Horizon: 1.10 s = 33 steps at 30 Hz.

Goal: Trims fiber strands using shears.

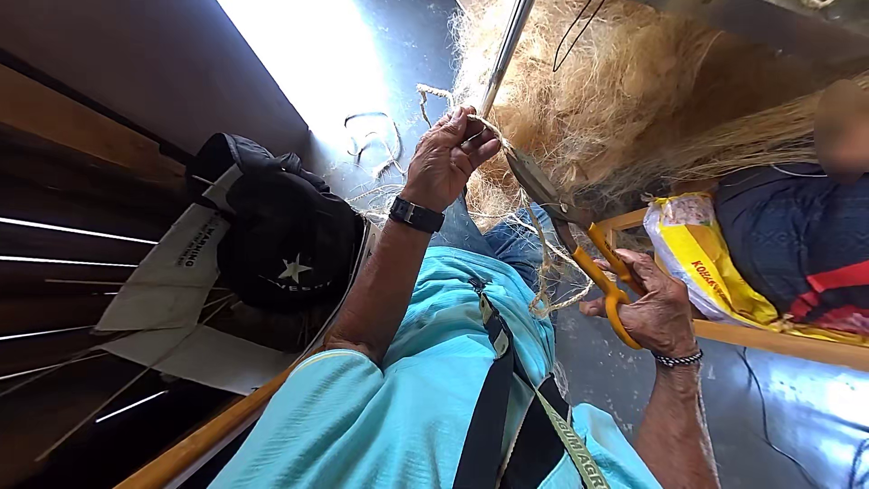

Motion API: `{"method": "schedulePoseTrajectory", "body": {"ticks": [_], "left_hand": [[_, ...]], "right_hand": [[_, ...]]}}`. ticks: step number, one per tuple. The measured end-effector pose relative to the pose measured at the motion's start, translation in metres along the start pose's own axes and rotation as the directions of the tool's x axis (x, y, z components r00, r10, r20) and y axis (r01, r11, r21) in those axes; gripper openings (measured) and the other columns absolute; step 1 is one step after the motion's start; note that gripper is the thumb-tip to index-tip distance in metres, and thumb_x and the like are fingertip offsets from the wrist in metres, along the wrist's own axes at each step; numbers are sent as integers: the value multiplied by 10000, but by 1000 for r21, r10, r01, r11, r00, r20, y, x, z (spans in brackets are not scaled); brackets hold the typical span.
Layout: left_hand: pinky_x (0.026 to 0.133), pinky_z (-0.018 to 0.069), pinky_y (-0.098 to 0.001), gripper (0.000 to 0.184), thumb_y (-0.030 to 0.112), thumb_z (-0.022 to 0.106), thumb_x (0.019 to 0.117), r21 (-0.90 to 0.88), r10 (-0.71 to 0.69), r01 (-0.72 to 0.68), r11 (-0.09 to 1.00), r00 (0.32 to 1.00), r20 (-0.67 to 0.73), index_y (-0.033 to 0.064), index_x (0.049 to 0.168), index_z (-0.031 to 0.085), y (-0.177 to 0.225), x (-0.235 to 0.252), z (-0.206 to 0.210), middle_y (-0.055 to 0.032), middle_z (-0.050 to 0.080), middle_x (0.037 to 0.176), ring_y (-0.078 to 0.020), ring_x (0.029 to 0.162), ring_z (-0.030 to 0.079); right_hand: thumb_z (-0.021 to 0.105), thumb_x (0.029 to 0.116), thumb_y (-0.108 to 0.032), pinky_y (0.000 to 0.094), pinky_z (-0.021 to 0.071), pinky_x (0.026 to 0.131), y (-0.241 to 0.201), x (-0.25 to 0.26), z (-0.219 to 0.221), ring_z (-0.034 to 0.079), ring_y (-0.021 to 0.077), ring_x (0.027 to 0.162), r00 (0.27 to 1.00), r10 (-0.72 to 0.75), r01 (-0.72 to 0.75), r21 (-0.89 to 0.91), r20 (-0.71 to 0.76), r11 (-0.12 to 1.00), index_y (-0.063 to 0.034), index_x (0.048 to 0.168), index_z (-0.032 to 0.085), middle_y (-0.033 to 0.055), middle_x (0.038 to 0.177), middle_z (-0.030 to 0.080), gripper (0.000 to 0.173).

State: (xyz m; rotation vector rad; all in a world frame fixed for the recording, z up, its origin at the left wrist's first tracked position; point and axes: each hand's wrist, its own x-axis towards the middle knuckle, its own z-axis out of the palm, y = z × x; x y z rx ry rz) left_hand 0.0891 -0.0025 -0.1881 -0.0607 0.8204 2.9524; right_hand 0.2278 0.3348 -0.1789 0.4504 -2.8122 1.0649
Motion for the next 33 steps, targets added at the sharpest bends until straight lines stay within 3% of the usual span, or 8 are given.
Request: {"method": "schedulePoseTrajectory", "body": {"ticks": [9,18,29,33], "left_hand": [[826,621,-358,229,127,371,1106,-20,-31,31,999,1000,0,63,1029,578,-1,-4,5,-80,680,852,-192,810,717],[833,623,-345,256,121,373,1103,-107,-57,53,993,998,-28,47,996,594,-6,-8,3,-87,682,863,-185,814,720],[868,609,-361,285,143,341,1113,-84,-50,48,995,999,-19,42,1031,595,-13,-11,-4,-100,687,921,-201,868,717],[841,620,-358,283,154,344,1114,-114,-66,57,992,995,-77,38,1051,594,-14,-13,0,-107,698,926,-204,859,727]], "right_hand": [[867,663,-494,325,577,857,-4,4,2,712,146,971,1000,-6,4,-110,-24,994,20,1225,665,131,1065,750,788],[870,661,-481,387,588,849,-4,7,12,723,189,957,998,-19,12,-117,-61,993,12,1237,667,145,1045,750,784],[868,662,-525,401,585,853,-2,8,17,722,195,960,997,-24,14,-148,-69,989,1,1232,666,137,1048,753,801],[868,678,-497,425,586,832,0,9,23,723,219,940,996,-25,13,-139,-90,990,16,1231,667,160,1037,749,780]]}}
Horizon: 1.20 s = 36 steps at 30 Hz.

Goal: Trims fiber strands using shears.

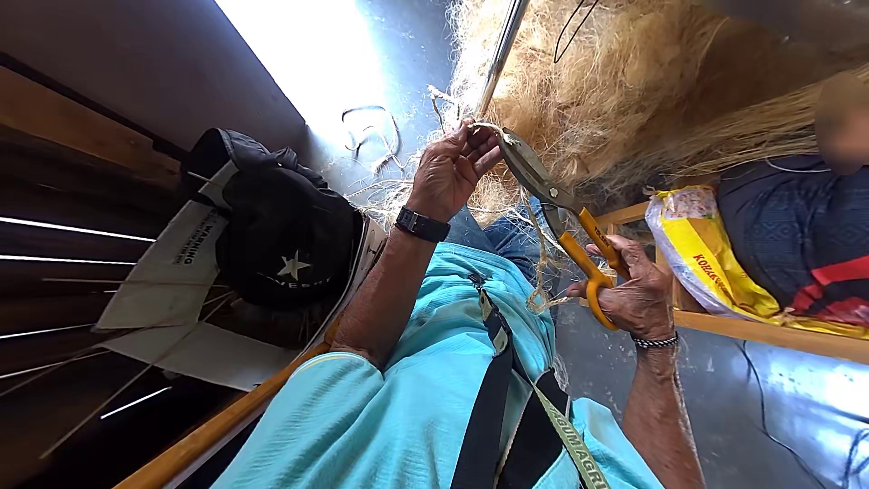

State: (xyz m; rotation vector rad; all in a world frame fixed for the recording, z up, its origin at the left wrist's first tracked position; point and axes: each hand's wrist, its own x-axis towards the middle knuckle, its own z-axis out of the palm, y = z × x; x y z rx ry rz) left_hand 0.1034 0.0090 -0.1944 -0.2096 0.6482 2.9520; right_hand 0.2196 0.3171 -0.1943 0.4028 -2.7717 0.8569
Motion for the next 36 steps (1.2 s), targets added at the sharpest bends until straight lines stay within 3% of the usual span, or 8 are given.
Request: {"method": "schedulePoseTrajectory", "body": {"ticks": [5,9,12,16,21,24,31,36], "left_hand": [[840,620,-393,270,176,394,1086,34,-14,13,999,1000,13,69,943,597,2,-1,2,-101,697,916,-220,883,727],[796,630,-396,304,267,419,1085,187,-37,23,982,997,71,35,1147,605,5,-1,3,-117,703,992,-222,878,730],[731,630,-349,330,312,426,1092,272,-72,53,961,996,58,54,1101,632,9,2,6,-79,697,914,-179,801,716],[686,613,-313,244,232,492,1061,317,-103,94,944,995,13,71,943,632,11,5,5,-51,658,806,-147,720,679],[691,622,-307,214,95,453,1064,324,-118,115,939,993,-12,21,981,636,13,5,1,-67,683,790,-143,694,693],[695,625,-301,157,33,497,1043,344,-103,118,931,993,-61,-1,988,640,14,5,1,-88,709,824,-149,704,710],[708,629,-310,190,39,511,1043,346,-62,99,933,991,-116,-46,1123,661,15,2,0,-109,722,893,-158,723,717],[699,622,-292,196,35,489,1049,320,-48,89,943,990,-133,-35,1114,661,9,2,-1,-95,725,884,-141,718,714]], "right_hand": [[868,687,-493,415,585,799,1,-1,5,719,208,913,1000,16,-16,11,2,1000,13,1237,665,154,1034,751,775],[872,684,-483,424,584,801,2,-2,6,719,218,912,1000,11,-11,9,-1,1000,12,1231,670,158,1028,749,765],[867,682,-497,412,585,805,3,-3,7,720,209,921,1000,10,-10,10,0,1000,7,1220,677,150,1031,751,760],[855,680,-529,471,577,746,2,-2,6,722,254,874,1000,12,-12,-48,14,999,-20,1223,686,162,1003,751,763],[845,691,-520,493,570,746,1,0,2,718,284,873,999,13,-10,-73,47,997,-20,1236,683,176,1008,746,758],[833,701,-541,521,560,719,0,0,-1,710,321,850,999,-6,11,-124,46,992,-17,1244,680,200,1000,738,770],[788,735,-575,527,541,655,-6,5,-6,699,343,788,998,-59,61,-218,17,974,-20,1221,689,209,943,734,744],[779,754,-561,534,546,668,-7,5,-5,707,343,808,998,-48,54,-214,30,975,-19,1228,684,197,952,739,726]]}}
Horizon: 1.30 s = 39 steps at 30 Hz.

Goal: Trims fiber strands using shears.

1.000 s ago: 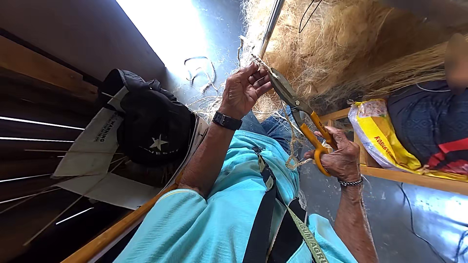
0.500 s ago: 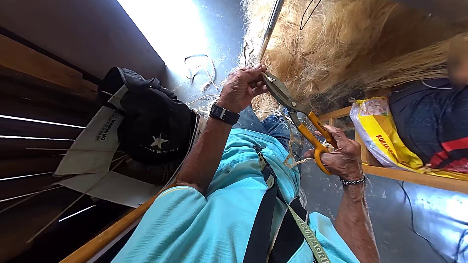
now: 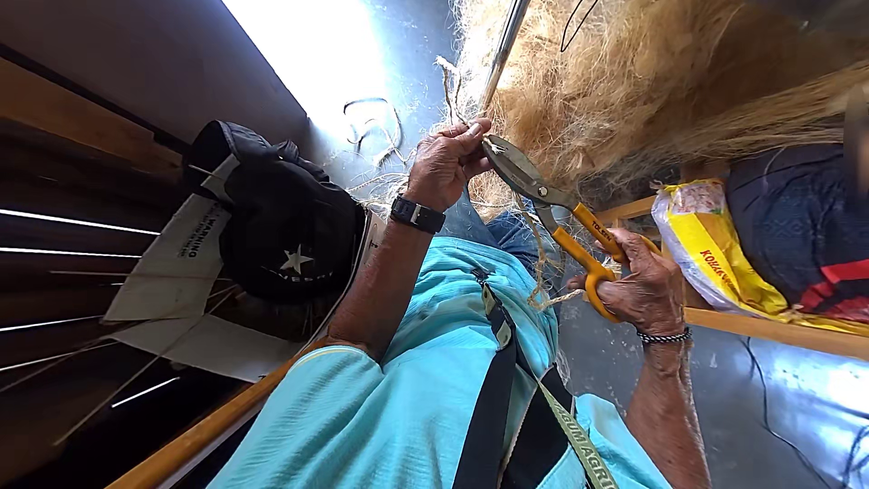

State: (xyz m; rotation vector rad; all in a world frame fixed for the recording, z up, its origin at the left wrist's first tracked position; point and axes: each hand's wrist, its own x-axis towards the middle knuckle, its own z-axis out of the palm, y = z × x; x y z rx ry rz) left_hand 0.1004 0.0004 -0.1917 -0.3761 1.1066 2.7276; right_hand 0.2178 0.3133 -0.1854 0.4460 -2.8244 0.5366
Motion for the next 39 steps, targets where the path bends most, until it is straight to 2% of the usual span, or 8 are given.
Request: {"method": "schedulePoseTrajectory", "body": {"ticks": [7,13,16,22,26,32,35,39], "left_hand": [[696,624,-290,178,20,506,1037,-25,-22,22,999,1000,-13,-38,1075,669,-1,1,1,-98,722,876,-143,716,712],[679,626,-289,153,9,519,1030,-36,-33,33,999,999,-2,-28,1056,666,-2,1,-1,-99,723,868,-140,695,710],[650,617,-267,140,8,523,1025,-23,-51,51,998,999,-6,-26,1053,655,-3,2,-2,-92,707,848,-131,668,694],[679,617,-256,189,33,476,1049,-57,-48,54,997,995,92,-28,1123,638,-2,3,-5,-93,714,882,-128,721,708],[726,626,-288,200,78,454,1067,-66,-29,39,997,989,143,5,1115,634,0,1,-7,-97,722,917,-153,784,724],[729,628,-313,131,104,495,1064,-130,27,-3,992,983,182,70,1020,613,-8,-3,3,-93,721,929,-177,818,730],[686,631,-312,123,63,530,1041,-150,77,-50,987,980,181,54,945,605,-15,-4,14,-113,720,907,-186,775,731],[651,629,-327,136,41,578,1014,-135,124,-100,986,976,181,35,881,605,-22,-4,19,-127,708,837,-196,710,717]], "right_hand": [[796,762,-509,471,521,577,5,-2,4,654,253,662,1000,7,-8,46,21,999,-20,1197,690,130,849,719,663],[780,764,-535,490,486,542,4,-2,2,610,268,588,998,25,-27,39,61,999,-5,1164,700,137,739,678,669],[772,799,-457,480,486,535,2,-3,7,619,272,573,998,28,-33,82,60,996,7,1109,723,160,710,677,560],[886,730,-319,222,571,637,3,-8,30,660,21,667,983,170,-182,468,68,865,16,1119,703,18,812,735,545],[868,754,-120,321,653,796,-2,0,26,767,161,838,975,213,-179,773,58,608,9,1209,625,32,949,779,531],[894,748,-174,386,644,880,-22,17,21,750,251,1030,980,186,-26,879,-72,476,-93,1257,604,70,1122,767,591],[871,764,-111,345,653,780,-38,24,32,758,211,984,972,201,18,884,-126,467,-123,1238,606,55,1103,771,543],[810,760,45,401,668,731,-50,28,47,769,225,816,965,247,-26,904,-89,428,-82,1225,614,74,940,777,521]]}}
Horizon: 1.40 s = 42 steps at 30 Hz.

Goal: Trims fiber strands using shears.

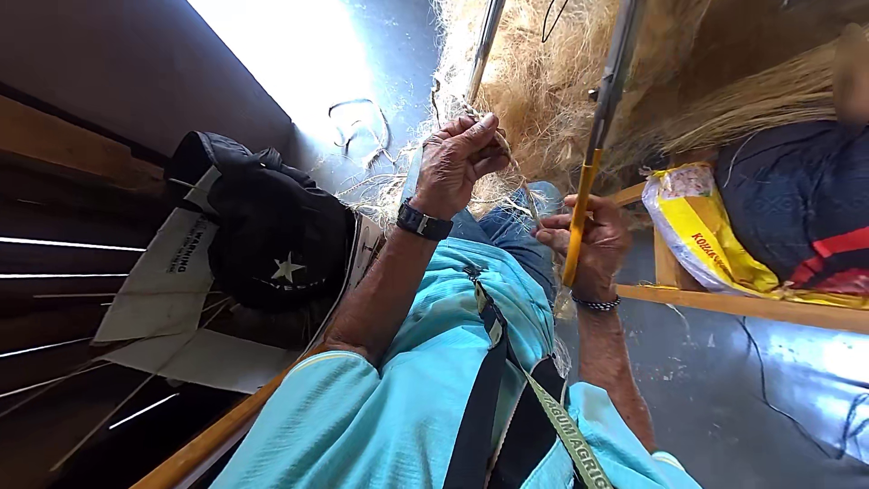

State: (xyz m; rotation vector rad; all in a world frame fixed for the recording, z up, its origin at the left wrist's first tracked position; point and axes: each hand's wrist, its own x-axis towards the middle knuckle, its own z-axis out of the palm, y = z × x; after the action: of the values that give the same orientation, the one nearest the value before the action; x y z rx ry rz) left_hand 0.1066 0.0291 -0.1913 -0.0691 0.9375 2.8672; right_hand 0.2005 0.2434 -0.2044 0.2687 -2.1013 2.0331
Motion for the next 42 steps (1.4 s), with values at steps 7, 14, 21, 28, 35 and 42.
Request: {"method": "schedulePoseTrajectory", "body": {"ticks": [7,14,21,28,35,42], "left_hand": [[609,557,-199,133,65,496,1046,219,-49,68,973,994,-93,60,923,547,17,-16,13,-30,621,771,-73,658,636],[597,612,-269,185,82,493,1059,17,-126,127,992,991,-48,5,980,641,4,8,-16,-112,718,854,-150,672,707],[597,602,-255,206,107,467,1074,-25,-108,108,994,994,-19,32,970,628,-3,9,-15,-90,706,842,-132,662,690],[724,624,-308,335,218,348,1108,16,-171,171,985,966,192,49,1058,633,-13,-5,-21,-78,712,872,-167,794,722],[820,616,-347,281,104,388,1058,-65,-117,149,987,929,352,39,1263,569,-27,-9,-22,-97,692,1050,-188,899,712],[756,597,-317,262,-5,492,1006,-73,-121,162,984,911,394,34,1230,624,-39,-13,-12,-76,704,950,-157,807,684]], "right_hand": [[773,809,14,361,639,552,-4,-4,-1,717,192,615,994,93,-102,211,55,972,-70,1257,593,51,782,729,490],[649,817,36,379,630,537,-13,3,-11,680,193,575,978,206,-205,359,35,911,-74,1254,555,43,742,666,460],[610,858,25,331,618,539,-16,7,-8,670,152,555,968,249,-243,382,34,892,-111,1197,566,12,704,676,368],[593,878,4,332,627,562,-12,10,-18,666,137,557,957,287,-280,380,40,882,-124,1209,570,-5,699,672,356],[579,900,-24,338,625,570,-11,8,-22,673,146,579,963,263,-267,383,63,884,-109,1259,550,8,730,670,370],[581,898,-14,331,629,575,-12,9,-18,679,141,589,964,256,-266,363,75,893,-106,1252,542,5,733,672,368]]}}
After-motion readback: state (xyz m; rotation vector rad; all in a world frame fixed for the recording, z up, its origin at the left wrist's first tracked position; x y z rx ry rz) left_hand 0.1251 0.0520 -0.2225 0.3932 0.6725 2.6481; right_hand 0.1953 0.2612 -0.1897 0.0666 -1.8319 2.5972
